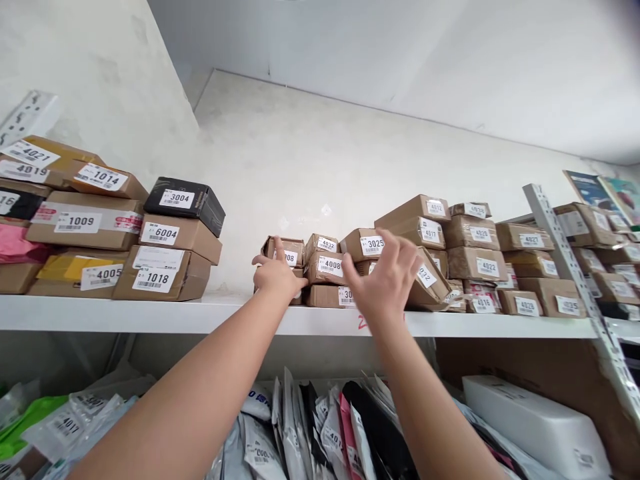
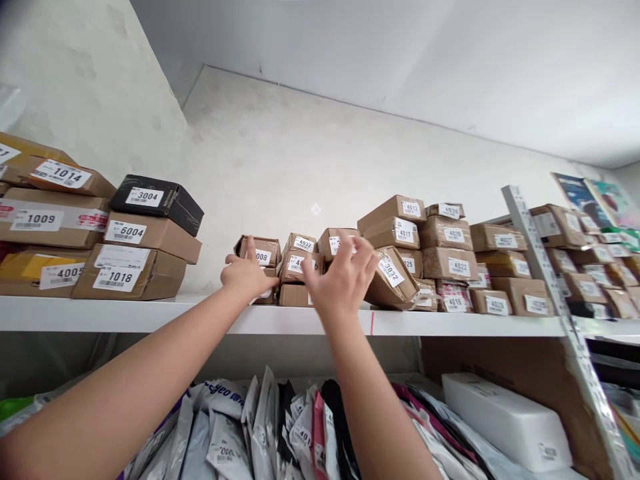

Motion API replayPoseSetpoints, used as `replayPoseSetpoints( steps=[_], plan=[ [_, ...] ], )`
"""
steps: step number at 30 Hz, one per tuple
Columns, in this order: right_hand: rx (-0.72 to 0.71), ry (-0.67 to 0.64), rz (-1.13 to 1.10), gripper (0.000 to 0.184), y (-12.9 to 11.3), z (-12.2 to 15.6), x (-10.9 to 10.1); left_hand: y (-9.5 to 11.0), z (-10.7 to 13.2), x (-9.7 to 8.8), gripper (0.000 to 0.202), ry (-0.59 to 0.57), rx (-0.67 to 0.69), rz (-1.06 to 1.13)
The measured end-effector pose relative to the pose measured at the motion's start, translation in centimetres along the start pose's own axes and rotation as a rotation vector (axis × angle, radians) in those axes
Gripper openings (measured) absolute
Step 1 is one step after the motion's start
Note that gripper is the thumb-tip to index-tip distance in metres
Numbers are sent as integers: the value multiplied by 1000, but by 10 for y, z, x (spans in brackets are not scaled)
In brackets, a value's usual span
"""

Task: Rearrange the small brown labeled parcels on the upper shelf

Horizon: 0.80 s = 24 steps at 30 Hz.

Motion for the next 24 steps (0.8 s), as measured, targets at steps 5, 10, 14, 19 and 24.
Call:
replayPoseSetpoints(
  steps=[5,10,14,19,24],
  plan=[
    [85,-439,138,75,22,-50,31,-17,-4,-1,133,-22,-36,104],
    [15,-563,300,59,30,-54,54,-43,-4,-24,131,-18,-59,40],
    [34,-449,302,55,29,-53,48,-74,-2,-50,130,24,-124,-46],
    [-228,-193,161,51,-31,-44,24,-92,7,-66,125,-2,-157,-95],
    [-104,-693,6,52,-61,-26,73,-63,5,-89,119,185,-18,-249]
  ],
)
Point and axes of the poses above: each hand's wrist, its own z-axis away from the middle knuckle, its own x-axis out of the palm, y = z × x, the point moved 8 cm from there along -z, towards the middle knuckle, and after that the axes turned 7 degrees about z, right-handed, at the moved point
